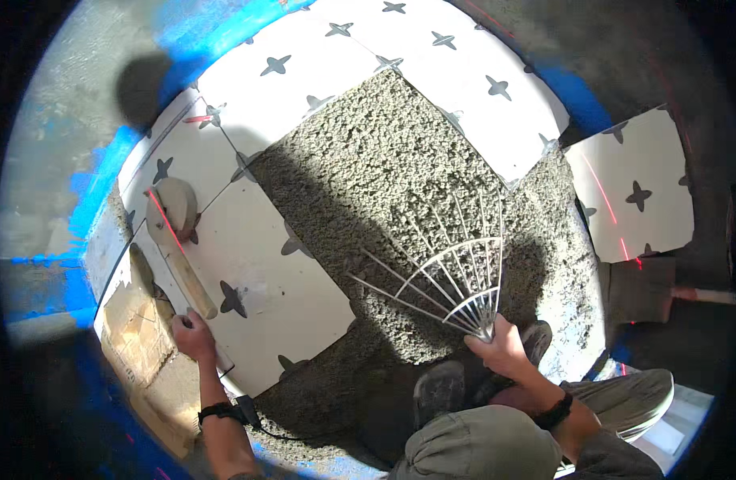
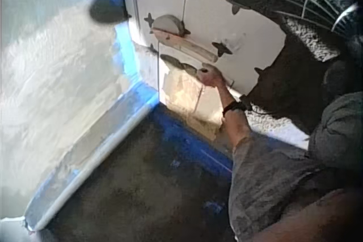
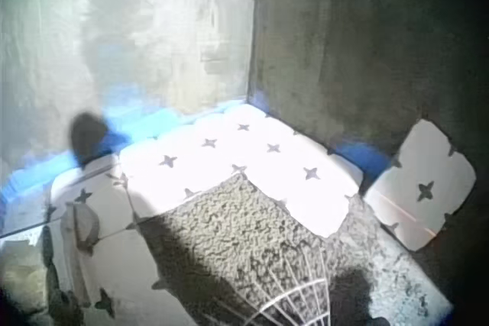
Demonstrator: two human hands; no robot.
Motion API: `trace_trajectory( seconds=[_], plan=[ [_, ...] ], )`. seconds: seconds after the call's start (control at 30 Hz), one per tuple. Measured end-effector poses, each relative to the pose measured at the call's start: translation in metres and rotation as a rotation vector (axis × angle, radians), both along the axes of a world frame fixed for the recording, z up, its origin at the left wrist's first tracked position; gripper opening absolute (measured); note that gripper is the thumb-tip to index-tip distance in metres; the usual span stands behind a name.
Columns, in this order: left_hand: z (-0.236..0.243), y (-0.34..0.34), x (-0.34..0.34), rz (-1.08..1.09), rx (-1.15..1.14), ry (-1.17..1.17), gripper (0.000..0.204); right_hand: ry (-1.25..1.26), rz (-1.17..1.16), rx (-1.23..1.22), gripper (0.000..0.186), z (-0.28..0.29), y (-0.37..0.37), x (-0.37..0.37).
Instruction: Applying tiles to a wet mortar bed using a laser level and measuring tape for alignment.
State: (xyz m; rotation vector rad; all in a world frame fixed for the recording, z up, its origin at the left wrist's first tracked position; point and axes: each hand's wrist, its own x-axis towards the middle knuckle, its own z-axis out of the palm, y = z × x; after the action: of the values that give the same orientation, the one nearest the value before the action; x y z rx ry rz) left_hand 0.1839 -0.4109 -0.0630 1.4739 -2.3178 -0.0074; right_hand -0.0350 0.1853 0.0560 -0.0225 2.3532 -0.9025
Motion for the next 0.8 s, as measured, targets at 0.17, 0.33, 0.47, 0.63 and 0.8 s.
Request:
trace_trajectory(
  seconds=[0.17, 0.33, 0.47, 0.63, 0.8],
  plan=[
    [0.003, 0.000, -0.002, -0.023, -0.027, -0.001, 0.040, 0.042, 0.012, 0.047, 0.049, -0.013, -0.017, -0.006],
    [-0.002, 0.000, 0.001, -0.018, -0.048, 0.011, 0.039, 0.016, 0.010, 0.010, 0.049, -0.031, -0.037, -0.020],
    [-0.004, -0.002, 0.000, -0.056, -0.085, 0.037, 0.039, 0.024, -0.008, -0.068, 0.049, -0.039, -0.067, -0.038],
    [-0.003, -0.002, -0.001, -0.005, -0.038, 0.025, 0.039, -0.036, -0.018, -0.107, 0.051, -0.044, -0.104, -0.064],
    [-0.001, -0.001, 0.000, -0.002, -0.014, 0.037, 0.040, 0.071, -0.008, -0.224, 0.035, -0.031, -0.091, -0.046]
  ],
)
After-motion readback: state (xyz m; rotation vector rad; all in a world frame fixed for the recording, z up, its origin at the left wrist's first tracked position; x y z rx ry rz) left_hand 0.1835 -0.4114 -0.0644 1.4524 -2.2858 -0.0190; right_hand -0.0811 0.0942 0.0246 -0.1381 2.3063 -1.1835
